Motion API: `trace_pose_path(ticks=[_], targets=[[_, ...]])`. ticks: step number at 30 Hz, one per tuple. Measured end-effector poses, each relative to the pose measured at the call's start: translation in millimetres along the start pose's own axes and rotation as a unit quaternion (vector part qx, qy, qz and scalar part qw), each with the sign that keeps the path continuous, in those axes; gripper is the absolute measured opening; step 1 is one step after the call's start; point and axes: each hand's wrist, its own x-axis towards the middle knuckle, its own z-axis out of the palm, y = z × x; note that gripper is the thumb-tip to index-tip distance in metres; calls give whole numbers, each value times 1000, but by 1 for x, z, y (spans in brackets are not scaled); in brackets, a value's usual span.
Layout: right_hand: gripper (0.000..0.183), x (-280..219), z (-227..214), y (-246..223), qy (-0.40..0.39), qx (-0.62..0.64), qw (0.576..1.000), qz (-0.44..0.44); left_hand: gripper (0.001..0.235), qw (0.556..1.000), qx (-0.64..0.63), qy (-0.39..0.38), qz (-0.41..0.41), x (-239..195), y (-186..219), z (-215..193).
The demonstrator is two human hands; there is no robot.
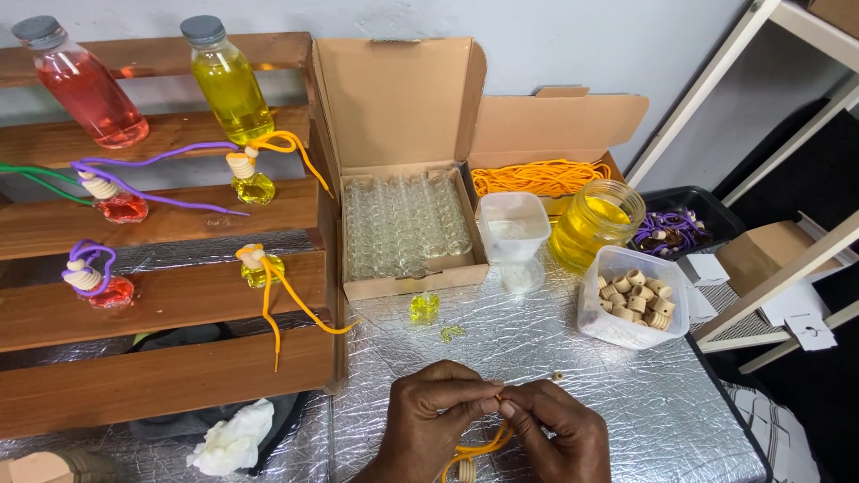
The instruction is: Assembling small hanging perfume diffusers by threading cords through wooden caps and attaching plastic stoppers.
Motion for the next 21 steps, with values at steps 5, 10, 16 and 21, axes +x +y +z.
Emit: trace_pose_path(ticks=[5, 10, 16, 21], targets=[[12, 4, -4, -14, -36, -5, 999, -6, 27, 999, 15, -26, 29, 1, -1, -2], [13, 1, -6, -8, -51, 48, 997, 42, 17, 997, -8, -52, 59, 4, 7, -3], [20, -11, 4, 10, -9, 251, 930, 268, 8, 998, 45, -15, 51, 5, 16, -2], [48, -8, 1, 10, -102, 348, 910, 203, 9, 997, 56, 0, 47, 12, 26, -7]])
